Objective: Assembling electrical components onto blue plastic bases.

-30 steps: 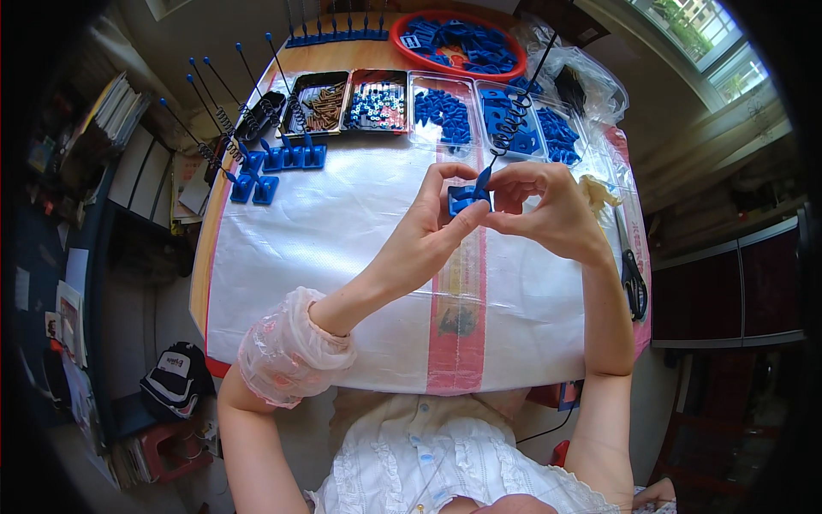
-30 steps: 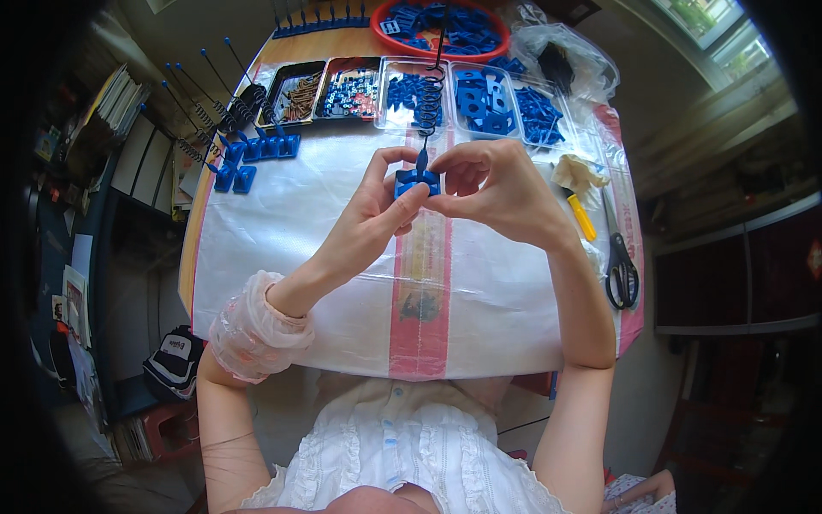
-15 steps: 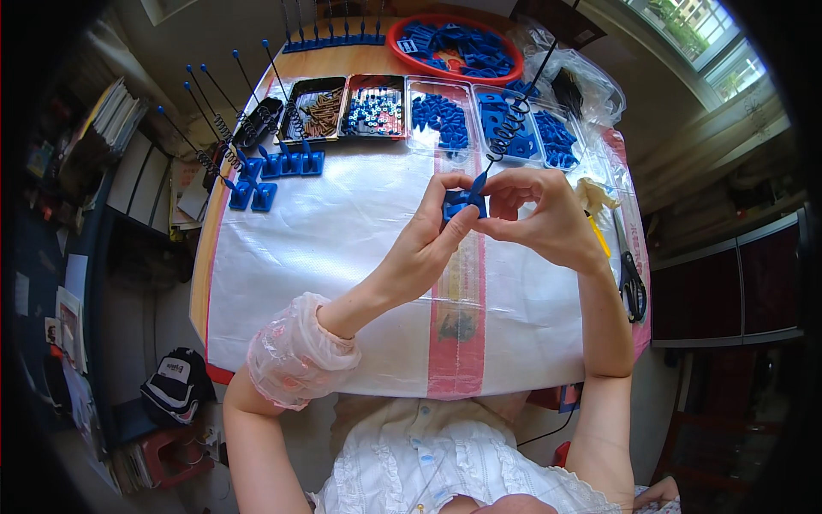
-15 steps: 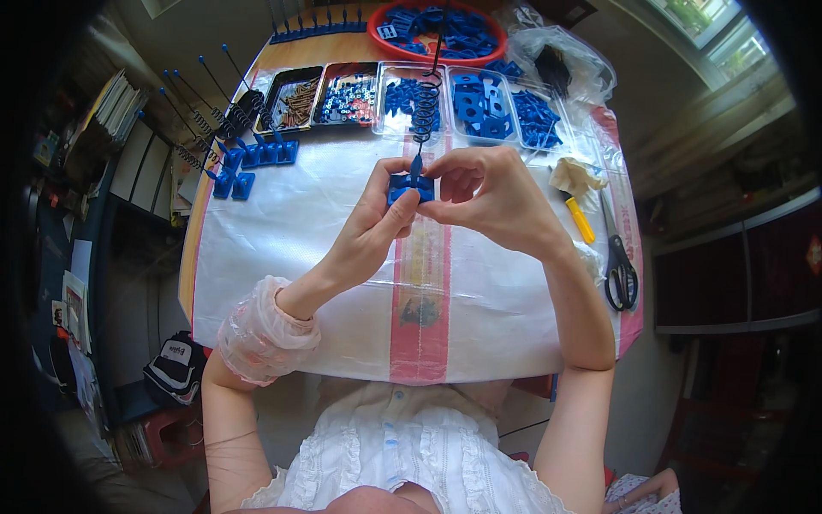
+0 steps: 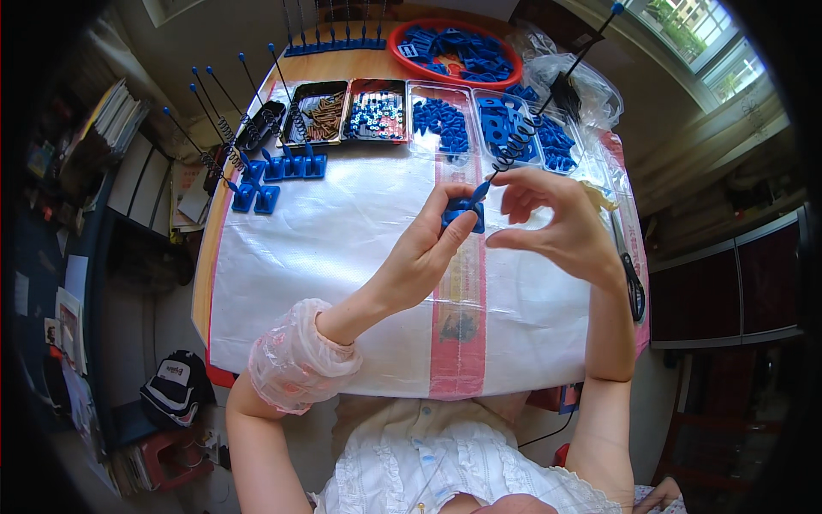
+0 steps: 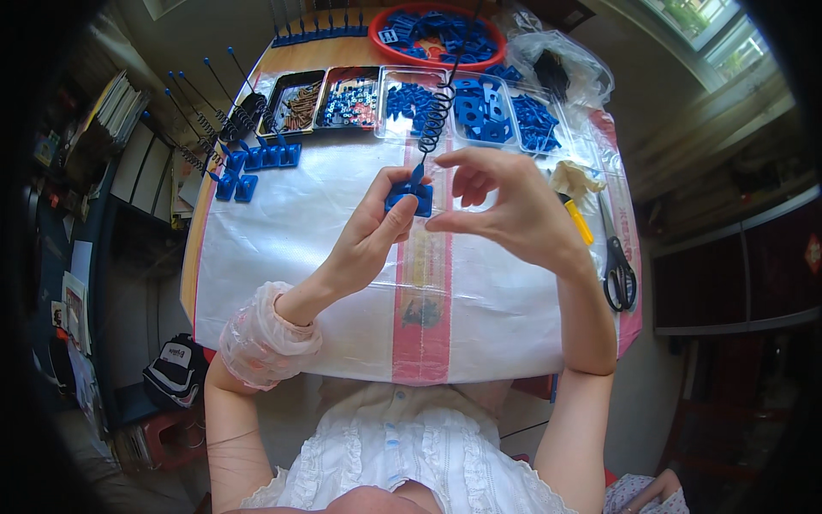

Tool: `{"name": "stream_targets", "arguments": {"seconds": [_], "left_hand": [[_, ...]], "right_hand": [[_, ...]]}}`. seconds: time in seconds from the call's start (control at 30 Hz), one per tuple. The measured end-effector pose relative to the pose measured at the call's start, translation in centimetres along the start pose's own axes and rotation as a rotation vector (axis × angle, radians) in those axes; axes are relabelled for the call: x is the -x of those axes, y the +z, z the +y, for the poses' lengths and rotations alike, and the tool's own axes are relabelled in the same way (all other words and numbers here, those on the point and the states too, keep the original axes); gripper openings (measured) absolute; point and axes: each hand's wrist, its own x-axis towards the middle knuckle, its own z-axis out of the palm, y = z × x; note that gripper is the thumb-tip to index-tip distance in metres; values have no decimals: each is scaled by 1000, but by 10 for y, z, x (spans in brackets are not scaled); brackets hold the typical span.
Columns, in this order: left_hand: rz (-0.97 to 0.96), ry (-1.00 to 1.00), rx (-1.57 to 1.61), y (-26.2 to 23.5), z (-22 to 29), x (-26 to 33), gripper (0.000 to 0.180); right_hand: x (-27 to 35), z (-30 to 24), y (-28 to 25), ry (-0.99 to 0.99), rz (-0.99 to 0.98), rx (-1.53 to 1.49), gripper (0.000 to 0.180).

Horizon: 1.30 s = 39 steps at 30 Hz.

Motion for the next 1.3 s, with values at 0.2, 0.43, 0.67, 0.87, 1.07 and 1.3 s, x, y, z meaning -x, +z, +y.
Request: {"name": "stream_targets", "arguments": {"seconds": [0.2, 0.43, 0.67, 0.87, 1.07, 1.3], "left_hand": [[-81, -88, -89, 0, 2, 4, 34], [-176, -140, -150, 7, -4, 8, 29], [-208, -184, -253, 13, 0, 12, 23], [-192, -125, -395, 14, -2, 14, 23], [-138, -57, -473, 15, -10, 16, 24], [-112, -71, -535, 16, -7, 16, 27]], "right_hand": [[16, 3, -10, 7, 155, -178, 33], [53, 19, 17, 148, 221, -415, 33], [66, 26, 20, 198, 240, -455, 29], [72, 36, 24, 234, 235, -479, 25], [75, 41, 28, 270, 236, -495, 26], [76, 42, 33, 289, 228, -520, 26]]}}
